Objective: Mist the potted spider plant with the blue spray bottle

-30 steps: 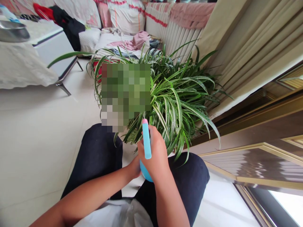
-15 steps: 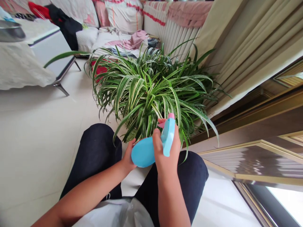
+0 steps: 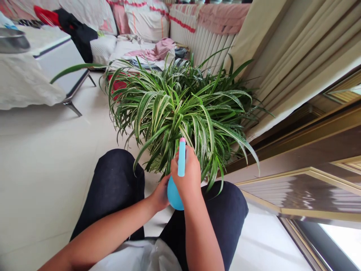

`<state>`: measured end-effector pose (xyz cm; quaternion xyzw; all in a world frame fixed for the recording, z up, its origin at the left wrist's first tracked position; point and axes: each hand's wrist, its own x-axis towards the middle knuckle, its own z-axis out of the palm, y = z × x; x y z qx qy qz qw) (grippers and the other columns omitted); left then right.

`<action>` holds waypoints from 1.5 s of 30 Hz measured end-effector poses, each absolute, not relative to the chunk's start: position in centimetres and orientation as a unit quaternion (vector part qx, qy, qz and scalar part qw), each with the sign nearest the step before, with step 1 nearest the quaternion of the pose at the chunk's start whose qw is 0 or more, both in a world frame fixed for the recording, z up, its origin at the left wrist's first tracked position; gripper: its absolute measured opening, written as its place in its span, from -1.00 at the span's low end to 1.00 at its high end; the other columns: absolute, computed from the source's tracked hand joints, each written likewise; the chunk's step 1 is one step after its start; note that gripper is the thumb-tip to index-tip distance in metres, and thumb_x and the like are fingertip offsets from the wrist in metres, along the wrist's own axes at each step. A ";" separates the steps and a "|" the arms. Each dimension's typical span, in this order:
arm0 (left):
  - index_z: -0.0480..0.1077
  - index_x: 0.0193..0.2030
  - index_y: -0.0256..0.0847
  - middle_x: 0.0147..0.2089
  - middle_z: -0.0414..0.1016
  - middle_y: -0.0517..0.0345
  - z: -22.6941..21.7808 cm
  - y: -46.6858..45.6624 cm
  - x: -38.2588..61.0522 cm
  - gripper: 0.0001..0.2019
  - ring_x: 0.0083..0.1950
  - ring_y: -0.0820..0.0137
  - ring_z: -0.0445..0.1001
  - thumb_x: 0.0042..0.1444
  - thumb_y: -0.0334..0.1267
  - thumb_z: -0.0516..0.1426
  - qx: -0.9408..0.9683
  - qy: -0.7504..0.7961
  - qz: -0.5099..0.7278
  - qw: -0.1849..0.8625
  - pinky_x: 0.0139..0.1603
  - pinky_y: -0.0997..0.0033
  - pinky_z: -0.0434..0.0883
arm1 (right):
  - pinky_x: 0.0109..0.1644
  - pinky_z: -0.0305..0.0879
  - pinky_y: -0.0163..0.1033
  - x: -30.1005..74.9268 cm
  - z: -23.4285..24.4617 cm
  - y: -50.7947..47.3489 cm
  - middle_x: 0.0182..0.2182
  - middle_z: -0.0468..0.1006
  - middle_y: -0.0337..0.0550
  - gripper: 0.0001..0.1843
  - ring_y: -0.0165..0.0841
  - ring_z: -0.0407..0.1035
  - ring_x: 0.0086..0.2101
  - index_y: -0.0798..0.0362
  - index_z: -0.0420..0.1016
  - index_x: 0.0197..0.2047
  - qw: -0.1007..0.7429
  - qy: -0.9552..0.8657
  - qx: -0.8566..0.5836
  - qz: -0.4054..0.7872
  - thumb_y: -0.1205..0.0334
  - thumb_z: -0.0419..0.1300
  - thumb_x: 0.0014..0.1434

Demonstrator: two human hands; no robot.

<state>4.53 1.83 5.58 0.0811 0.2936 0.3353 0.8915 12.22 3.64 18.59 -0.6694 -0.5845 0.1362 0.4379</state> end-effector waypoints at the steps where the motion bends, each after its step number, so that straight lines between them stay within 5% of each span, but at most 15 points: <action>1: 0.55 -0.25 -0.25 -0.29 0.66 0.03 5.9 1.9 4.4 -0.64 -0.08 0.16 0.57 0.03 0.03 0.16 0.098 0.304 0.339 0.885 0.08 0.23 0.36 | -0.31 0.39 -0.13 12.3 18.8 3.5 -0.40 0.55 -0.15 -0.86 -0.26 0.45 -0.41 0.01 0.38 -0.26 0.452 -0.575 -0.667 0.137 0.27 0.09 0.05; 7: 0.50 -0.39 -0.22 -0.23 0.60 0.03 10.0 5.4 1.8 -0.80 -0.19 0.27 0.50 0.00 -0.12 0.19 0.398 0.451 0.413 0.684 -0.14 0.29 0.39 | -0.30 0.39 -0.19 12.7 20.3 1.8 -0.26 0.57 -0.14 -0.83 -0.31 0.46 -0.35 0.00 0.43 -0.18 0.519 -0.550 -0.638 0.144 0.26 0.14 0.11; 11: 0.45 -0.04 -0.19 -0.02 0.54 0.04 14.1 11.5 1.5 -0.73 -0.19 0.40 0.46 0.14 -0.21 0.09 0.512 0.473 0.482 0.531 -0.16 0.39 0.38 | -0.26 0.41 -0.15 13.0 21.2 0.9 -0.19 0.57 -0.12 -0.80 -0.31 0.46 -0.33 0.00 0.45 -0.13 0.529 -0.542 -0.633 0.157 0.25 0.14 0.15; 15: 0.32 0.18 -0.24 0.20 0.41 -0.06 16.3 16.9 3.2 -0.60 -0.31 0.51 0.44 0.18 -0.29 0.06 0.589 0.473 0.400 0.519 -0.30 0.48 0.38 | -0.23 0.43 -0.11 13.0 21.2 0.9 -0.17 0.58 -0.10 -0.70 -0.24 0.48 -0.25 -0.01 0.46 -0.03 0.535 -0.529 -0.639 0.160 0.23 0.15 0.15; 19: 0.37 0.12 -0.25 -0.05 0.53 0.04 16.8 18.8 4.2 -0.62 -0.48 0.57 0.33 0.14 -0.27 0.12 0.620 0.460 0.350 0.530 -0.44 0.52 0.30 | -0.15 0.44 -0.03 13.1 20.8 1.2 -0.18 0.58 -0.08 -0.58 -0.19 0.49 -0.20 -0.01 0.39 0.11 0.544 -0.532 -0.631 0.153 0.22 0.15 0.16; 25: 0.46 -0.32 -0.28 -0.45 0.41 0.24 18.4 17.8 2.8 -0.87 -0.53 0.56 0.23 0.11 -0.27 0.14 0.661 0.439 0.330 0.511 -0.43 0.50 0.21 | -0.08 0.41 -0.03 13.0 21.4 0.9 -0.15 0.58 -0.09 -0.78 -0.20 0.48 -0.16 -0.01 0.49 -0.11 0.559 -0.534 -0.617 0.148 0.22 0.14 0.18; 30: 0.41 -0.45 -0.23 -0.68 0.18 0.35 19.3 14.9 0.4 -0.68 -0.62 0.54 0.16 0.13 -0.01 0.10 0.679 0.417 0.275 0.537 -0.50 0.49 0.12 | -0.12 0.41 -0.06 12.8 21.4 0.8 -0.16 0.56 -0.10 -0.78 -0.22 0.48 -0.19 -0.02 0.45 -0.08 0.557 -0.545 -0.602 0.176 0.21 0.15 0.18; 35: 0.52 -0.26 -0.25 -0.66 0.29 0.27 18.2 11.1 -2.4 -0.52 -0.62 0.51 0.22 0.15 0.16 0.02 0.643 0.375 0.222 0.630 -0.54 0.47 0.14 | -0.18 0.42 -0.14 12.6 21.8 0.4 -0.10 0.55 -0.07 -0.81 -0.22 0.48 -0.15 0.00 0.45 -0.12 0.561 -0.542 -0.593 0.199 0.19 0.14 0.19; 38: 0.41 0.14 -0.20 -0.69 0.28 0.33 16.6 8.5 -3.8 -0.39 -0.60 0.43 0.32 0.12 0.21 0.05 0.601 0.431 0.221 0.636 -0.52 0.46 0.23 | -0.11 0.41 -0.12 12.8 22.1 0.1 -0.08 0.56 -0.06 -0.81 -0.20 0.47 -0.09 0.00 0.46 -0.13 0.572 -0.535 -0.598 0.171 0.19 0.15 0.18; 40: 0.22 0.33 -0.15 -0.61 0.41 0.29 15.6 7.0 -4.5 -0.28 -0.54 0.38 0.43 0.11 0.19 0.09 0.574 0.467 0.229 0.633 -0.47 0.43 0.31 | -0.08 0.41 -0.10 13.1 22.1 0.0 -0.09 0.57 -0.07 -0.80 -0.20 0.48 -0.10 -0.01 0.45 -0.11 0.578 -0.536 -0.595 0.156 0.20 0.16 0.18; 45: 0.04 0.41 -0.06 -0.20 0.61 0.13 14.3 5.0 -5.4 -0.21 -0.57 0.47 0.46 0.11 0.22 0.07 0.573 0.432 0.138 0.683 -0.51 0.45 0.32 | -0.15 0.43 -0.11 13.5 21.9 -0.1 -0.09 0.58 -0.04 -0.78 -0.18 0.50 -0.12 0.00 0.44 -0.09 0.575 -0.537 -0.598 0.151 0.18 0.16 0.18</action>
